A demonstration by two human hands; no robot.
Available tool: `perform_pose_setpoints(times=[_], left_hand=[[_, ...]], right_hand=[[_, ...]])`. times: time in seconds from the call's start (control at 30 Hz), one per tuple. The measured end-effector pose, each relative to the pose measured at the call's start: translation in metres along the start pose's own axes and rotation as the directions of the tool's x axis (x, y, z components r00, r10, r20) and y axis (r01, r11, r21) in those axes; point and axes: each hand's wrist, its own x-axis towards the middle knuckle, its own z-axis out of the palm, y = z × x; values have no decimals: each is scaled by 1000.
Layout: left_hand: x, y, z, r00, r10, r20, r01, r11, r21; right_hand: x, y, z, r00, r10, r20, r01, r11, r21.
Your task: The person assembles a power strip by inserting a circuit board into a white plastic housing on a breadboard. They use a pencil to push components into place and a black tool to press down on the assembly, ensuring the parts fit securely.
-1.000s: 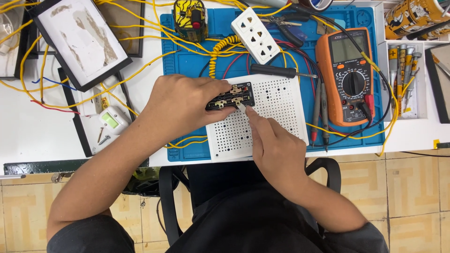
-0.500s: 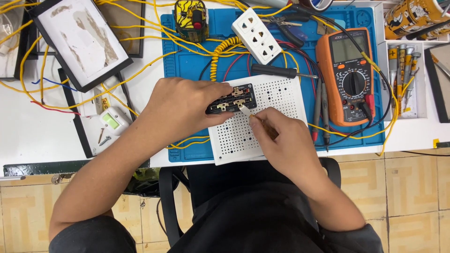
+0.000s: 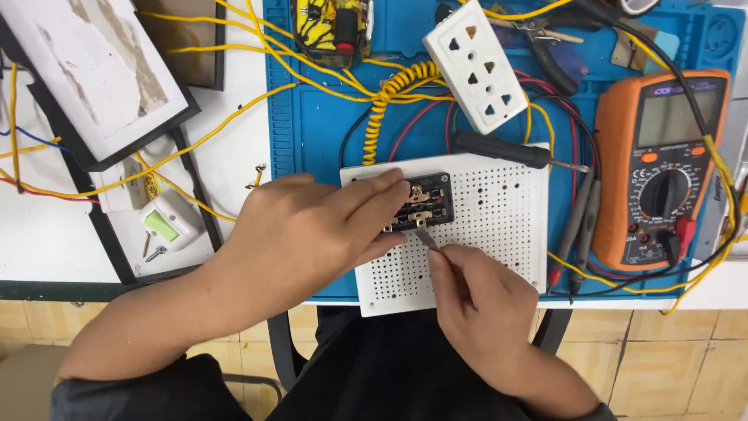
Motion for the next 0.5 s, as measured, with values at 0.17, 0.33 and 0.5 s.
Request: perform_pose_setpoints(times=[0.17, 0.33, 0.5], left_hand=[[-2, 0, -5, 999, -13, 51, 14, 1000, -10], [3, -5, -15, 988, -67, 138, 76, 995, -60], [5, -8, -18, 971, -142, 193, 160, 984, -79]], right_hand=[[11, 0, -25, 918, 264, 297, -287, 957, 35], [8, 0, -23, 944, 203, 259, -221, 975, 41], [9, 1, -25, 945, 187, 269, -213, 974, 74]])
